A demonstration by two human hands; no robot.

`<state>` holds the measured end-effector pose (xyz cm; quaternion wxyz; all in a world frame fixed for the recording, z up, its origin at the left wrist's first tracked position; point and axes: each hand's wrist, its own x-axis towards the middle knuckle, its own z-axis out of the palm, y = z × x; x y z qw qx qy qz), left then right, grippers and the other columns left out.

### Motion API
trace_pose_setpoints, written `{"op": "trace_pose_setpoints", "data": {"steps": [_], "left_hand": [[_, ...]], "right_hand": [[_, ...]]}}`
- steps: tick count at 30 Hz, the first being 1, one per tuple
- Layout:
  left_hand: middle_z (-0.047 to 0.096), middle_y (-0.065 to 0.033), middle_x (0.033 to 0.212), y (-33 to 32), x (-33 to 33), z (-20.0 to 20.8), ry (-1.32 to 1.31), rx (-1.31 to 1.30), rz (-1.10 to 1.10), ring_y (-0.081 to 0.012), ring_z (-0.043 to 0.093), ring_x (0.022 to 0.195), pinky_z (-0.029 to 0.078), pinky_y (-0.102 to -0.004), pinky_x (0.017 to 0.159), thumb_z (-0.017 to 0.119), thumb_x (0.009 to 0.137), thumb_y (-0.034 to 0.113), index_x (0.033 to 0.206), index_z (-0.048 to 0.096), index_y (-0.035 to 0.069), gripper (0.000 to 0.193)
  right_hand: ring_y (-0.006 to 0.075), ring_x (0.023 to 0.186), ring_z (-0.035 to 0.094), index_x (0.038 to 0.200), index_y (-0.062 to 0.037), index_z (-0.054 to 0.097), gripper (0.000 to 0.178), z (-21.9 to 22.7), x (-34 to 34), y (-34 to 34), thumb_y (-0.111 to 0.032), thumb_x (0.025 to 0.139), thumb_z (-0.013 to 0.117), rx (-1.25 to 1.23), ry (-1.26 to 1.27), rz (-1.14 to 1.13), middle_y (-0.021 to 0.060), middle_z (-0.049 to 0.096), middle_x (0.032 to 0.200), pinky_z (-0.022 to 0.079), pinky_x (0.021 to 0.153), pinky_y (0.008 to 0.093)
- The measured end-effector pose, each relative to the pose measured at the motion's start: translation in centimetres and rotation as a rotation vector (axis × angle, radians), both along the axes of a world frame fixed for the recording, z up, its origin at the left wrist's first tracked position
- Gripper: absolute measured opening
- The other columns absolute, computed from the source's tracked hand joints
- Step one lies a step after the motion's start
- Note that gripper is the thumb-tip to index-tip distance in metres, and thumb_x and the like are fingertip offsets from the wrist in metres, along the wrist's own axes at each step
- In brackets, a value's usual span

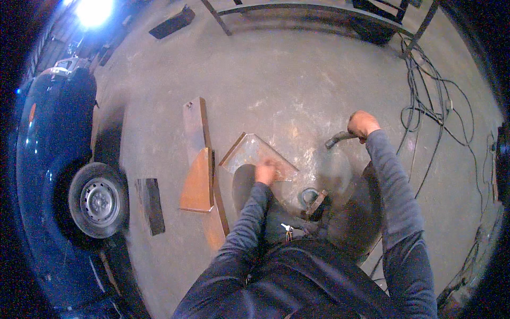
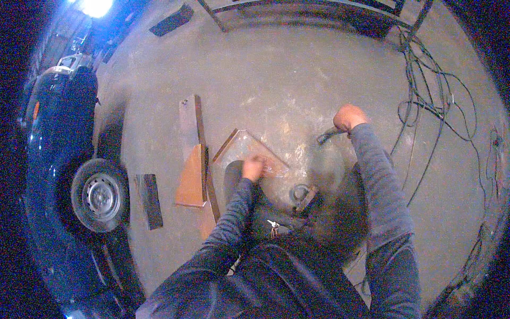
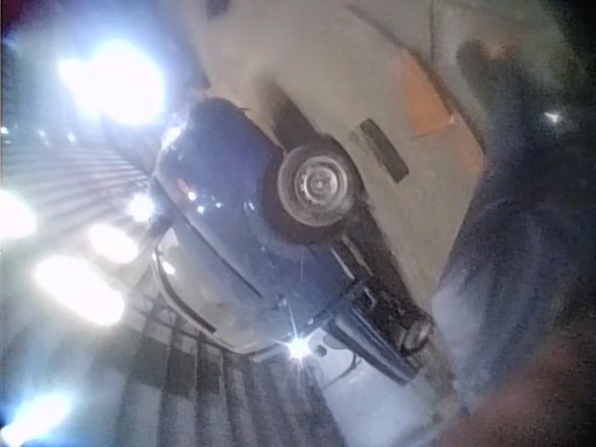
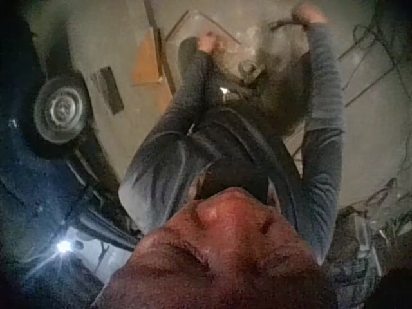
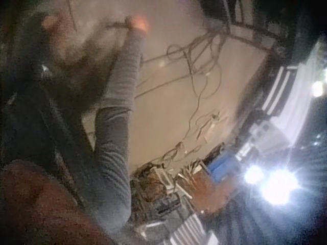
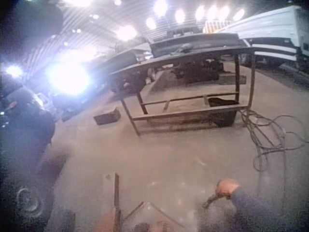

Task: The person kneels on the floor and uses a hammer to repeatedly strike a small metal bracket placed on a flat metal sheet. They adjust the bracket's position and orientation several times during the process.

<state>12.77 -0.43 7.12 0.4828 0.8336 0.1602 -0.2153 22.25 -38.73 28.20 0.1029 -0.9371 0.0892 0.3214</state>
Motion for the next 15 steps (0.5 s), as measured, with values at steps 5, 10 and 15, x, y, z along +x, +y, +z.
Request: {"op": "trace_pose_setpoints", "data": {"steps": [5,10,15], "left_hand": [[0.064,-0.0142,0.077,10.0,-0.3,5.5,-0.114,-0.235,0.577,-0.0196,0.061,0.056,0.051,-0.0329,0.045,0.052,0.091,0.007,0.096,0.055,0.001,0.009],[0.063,-0.0181,0.091,14.3,1.1,-3.2,0.069,-0.177,0.658,-0.0278,0.063,0.072,0.05,-0.0398,0.06,0.052,0.085,0.013,0.096,0.058,0.0,0.019],[0.061,-0.0234,0.124,21.8,1.6,-15.7,0.216,0.567,0.142,-0.035,0.063,0.108,0.05,-0.0423,0.091,0.051,0.087,0.034,0.114,0.063,-0.004,0.049]], "right_hand": [[0.0361,0.09,0.069,0.091,-0.0007,0.073,0.025,1.3,0.9,2.9,-0.016,0.077,0.059,-0.024,-0.063,0.067,0.0221,0.069,0.1,0.055,0.078,0.0456],[0.0369,0.092,0.069,0.093,-0.0018,0.073,0.024,-0.1,0.9,2.0,-0.014,0.076,0.061,-0.143,-0.052,0.063,0.0214,0.069,0.099,0.054,0.079,0.0452],[0.0331,0.076,0.07,0.087,-0.0008,0.073,0.018,-1.5,0.8,4.2,-0.008,0.075,0.061,-0.125,-0.151,0.256,0.0194,0.07,0.088,0.056,0.071,0.0425]]}}
